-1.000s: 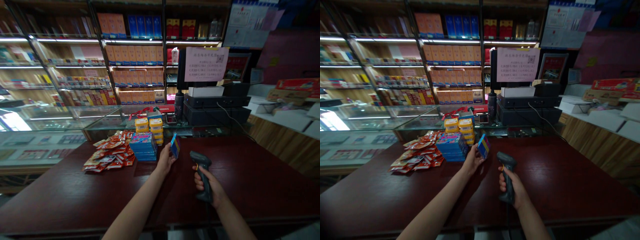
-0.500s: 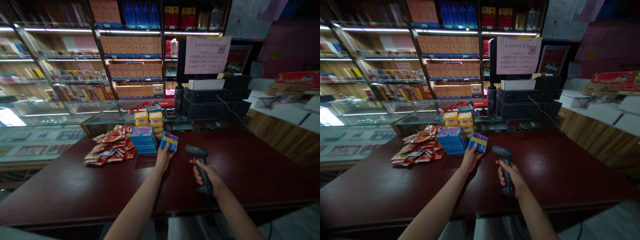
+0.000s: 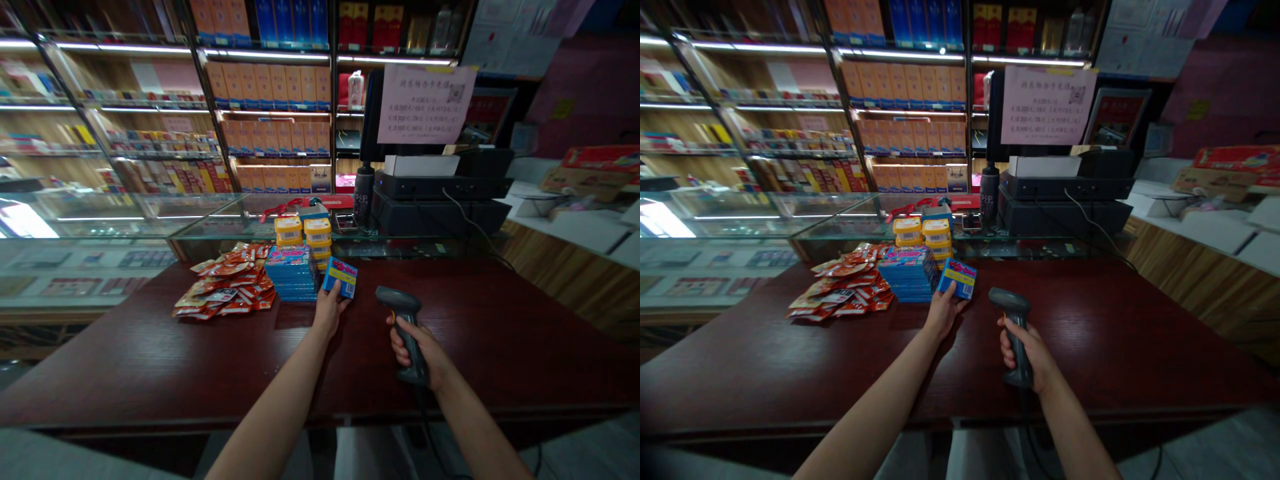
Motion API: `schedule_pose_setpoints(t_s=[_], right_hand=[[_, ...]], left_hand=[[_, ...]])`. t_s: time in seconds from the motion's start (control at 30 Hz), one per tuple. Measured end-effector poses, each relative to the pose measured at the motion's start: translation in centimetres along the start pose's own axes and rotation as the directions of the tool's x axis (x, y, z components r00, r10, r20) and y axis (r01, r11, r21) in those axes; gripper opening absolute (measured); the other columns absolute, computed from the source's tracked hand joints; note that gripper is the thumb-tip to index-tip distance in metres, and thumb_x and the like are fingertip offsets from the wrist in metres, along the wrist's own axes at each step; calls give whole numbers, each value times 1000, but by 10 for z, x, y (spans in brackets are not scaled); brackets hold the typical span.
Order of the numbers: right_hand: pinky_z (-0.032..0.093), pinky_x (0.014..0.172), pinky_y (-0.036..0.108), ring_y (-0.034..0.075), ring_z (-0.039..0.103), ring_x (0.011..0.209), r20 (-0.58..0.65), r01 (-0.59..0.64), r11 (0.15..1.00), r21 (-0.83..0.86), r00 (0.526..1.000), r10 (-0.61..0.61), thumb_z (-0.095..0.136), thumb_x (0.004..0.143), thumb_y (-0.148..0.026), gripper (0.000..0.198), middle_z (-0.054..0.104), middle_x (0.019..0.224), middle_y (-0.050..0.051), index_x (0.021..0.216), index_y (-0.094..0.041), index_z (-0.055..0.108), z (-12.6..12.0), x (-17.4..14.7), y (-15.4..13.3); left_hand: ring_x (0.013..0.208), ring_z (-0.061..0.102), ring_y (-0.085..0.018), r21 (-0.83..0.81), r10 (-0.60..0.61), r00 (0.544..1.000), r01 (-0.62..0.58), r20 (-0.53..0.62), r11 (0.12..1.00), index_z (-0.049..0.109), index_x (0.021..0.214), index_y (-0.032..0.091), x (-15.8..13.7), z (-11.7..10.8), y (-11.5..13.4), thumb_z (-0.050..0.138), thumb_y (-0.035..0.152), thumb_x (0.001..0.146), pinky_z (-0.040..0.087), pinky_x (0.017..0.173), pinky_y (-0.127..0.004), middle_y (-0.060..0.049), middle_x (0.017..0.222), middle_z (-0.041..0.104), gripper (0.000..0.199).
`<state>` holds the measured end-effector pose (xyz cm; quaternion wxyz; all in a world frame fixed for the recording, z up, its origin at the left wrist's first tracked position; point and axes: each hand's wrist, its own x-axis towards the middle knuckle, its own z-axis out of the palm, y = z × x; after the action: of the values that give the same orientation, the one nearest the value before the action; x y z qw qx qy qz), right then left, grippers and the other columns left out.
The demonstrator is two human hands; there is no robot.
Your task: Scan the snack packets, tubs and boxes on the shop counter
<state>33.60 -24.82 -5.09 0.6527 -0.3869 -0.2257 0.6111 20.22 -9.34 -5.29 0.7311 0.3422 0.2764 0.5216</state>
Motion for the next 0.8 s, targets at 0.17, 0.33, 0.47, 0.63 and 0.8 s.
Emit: schedule_pose_setpoints(t_s=[0.17,0.33,0.47,0.63,0.8], right_hand=[[28,33,14,5,40,38,-14,14,1000,21,1000,-14,77,70,-39,33,51,51,-6,90,-16,63,-1,1,2],[28,33,15,5,40,39,-17,42,998,52,999,-41,76,71,-39,32,51,52,-6,91,-16,62,-2,2,4],[29,34,14,5,40,40,6,5,998,66,1000,-6,78,69,-38,34,51,53,-6,89,-15,63,-4,3,4],[30,34,13,4,42,42,18,-9,997,77,1000,8,78,70,-37,34,52,54,-5,91,-15,64,-5,2,5],[31,34,13,5,43,42,7,-4,998,56,1000,4,78,71,-37,33,52,54,-5,90,-15,64,-6,3,7]], left_hand=[[92,64,-21,77,27,999,-29,22,997,59,98,18,-2,-2,-1,81,35,58,53,81,-39,-6,97,67,48],[89,62,-19,183,240,971,-237,9,954,57,95,18,-8,8,4,81,31,58,49,86,-35,-3,90,66,46],[89,60,-19,316,496,866,-489,65,813,58,92,19,-18,28,37,74,29,68,46,87,-31,-3,90,65,31],[90,59,-20,694,745,626,-642,229,326,66,92,22,-23,23,120,63,30,78,44,88,-32,-3,91,66,16],[100,55,-23,788,590,540,-526,600,-320,67,109,26,-10,-14,183,48,17,84,38,91,-38,-6,104,69,33]])
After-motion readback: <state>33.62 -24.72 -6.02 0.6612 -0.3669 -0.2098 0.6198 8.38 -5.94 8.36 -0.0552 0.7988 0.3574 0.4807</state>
